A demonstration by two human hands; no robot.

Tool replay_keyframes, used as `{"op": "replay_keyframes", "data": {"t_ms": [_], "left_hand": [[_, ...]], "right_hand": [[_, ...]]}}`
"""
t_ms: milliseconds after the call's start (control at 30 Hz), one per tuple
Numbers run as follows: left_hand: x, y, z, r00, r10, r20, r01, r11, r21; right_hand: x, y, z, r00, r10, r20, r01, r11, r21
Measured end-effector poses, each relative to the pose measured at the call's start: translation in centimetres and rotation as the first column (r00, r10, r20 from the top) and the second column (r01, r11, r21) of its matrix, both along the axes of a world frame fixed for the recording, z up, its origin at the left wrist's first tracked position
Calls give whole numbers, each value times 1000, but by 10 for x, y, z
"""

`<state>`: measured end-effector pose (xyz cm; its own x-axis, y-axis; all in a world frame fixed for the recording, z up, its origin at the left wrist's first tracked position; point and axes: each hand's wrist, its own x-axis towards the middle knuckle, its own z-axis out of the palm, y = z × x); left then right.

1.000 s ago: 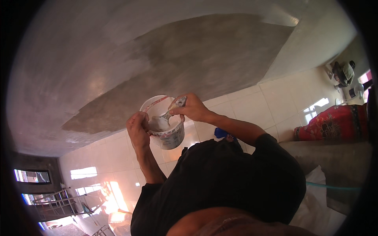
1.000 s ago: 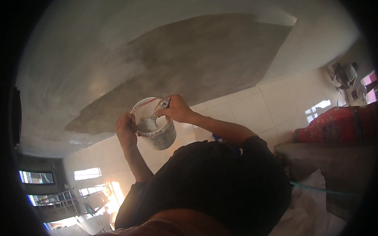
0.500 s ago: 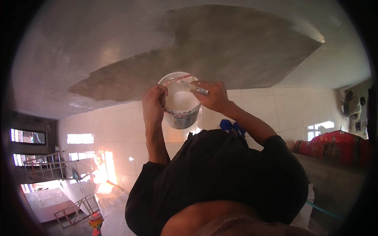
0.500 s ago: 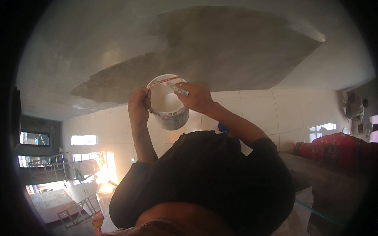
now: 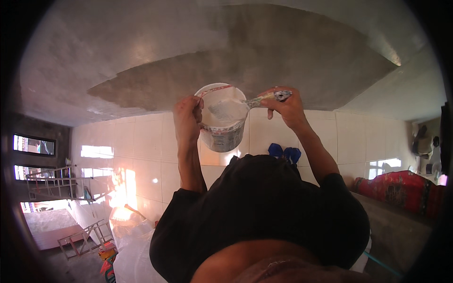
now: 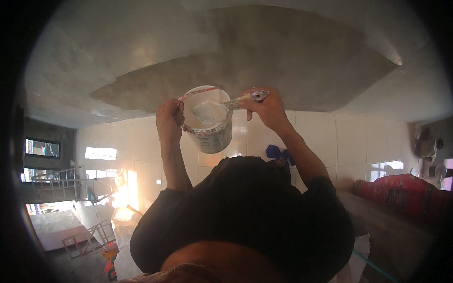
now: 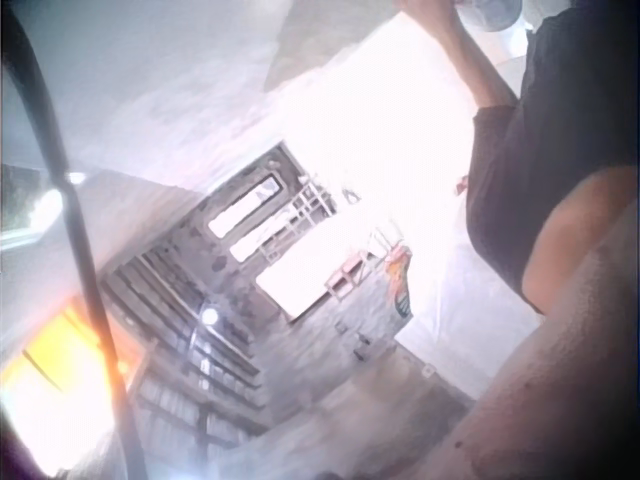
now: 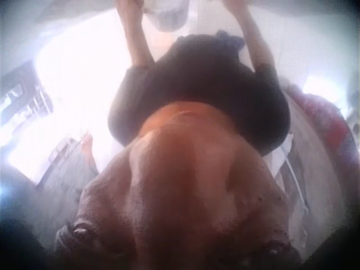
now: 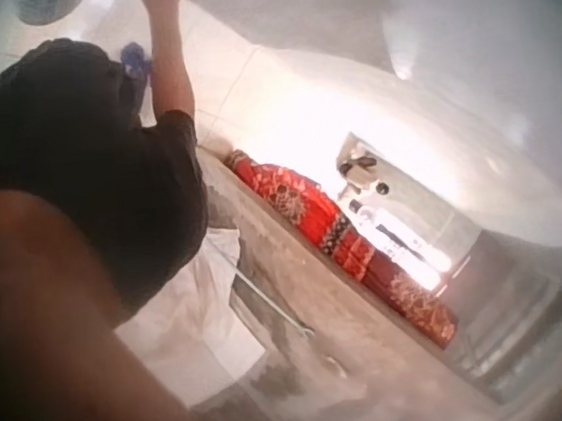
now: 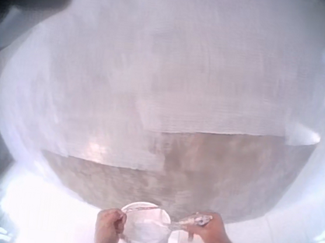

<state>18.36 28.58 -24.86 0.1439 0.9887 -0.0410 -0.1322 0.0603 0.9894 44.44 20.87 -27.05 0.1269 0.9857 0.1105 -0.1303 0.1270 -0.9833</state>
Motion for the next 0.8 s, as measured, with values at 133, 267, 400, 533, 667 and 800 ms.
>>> {"op": "replay_keyframes", "data": {"t_ms": [133, 267, 400, 533, 667, 800], "left_hand": [[-2, 1, -15, 997, 73, 30, -73, 997, 9], [-2, 2, -19, 988, 136, -74, -134, 990, 41], [-2, 3, -23, 983, 148, -107, -144, 988, 51], [4, -1, -7, 970, 179, -167, -174, 984, 47], [8, -2, 1, 961, 211, -178, -210, 977, 28], [5, -2, -4, 951, 267, -153, -270, 963, 1]], "right_hand": [[47, -6, 4, 973, -227, -28, 228, 971, 69], [78, 39, -7, 887, -458, -56, 460, 870, 180], [93, 114, -9, 818, -536, -209, 574, 784, 236], [95, 171, 5, 819, -511, -261, 569, 782, 254], [141, 202, -13, 718, -649, -253, 693, 629, 352], [215, 163, -17, 553, -800, -231, 824, 485, 294]]}}
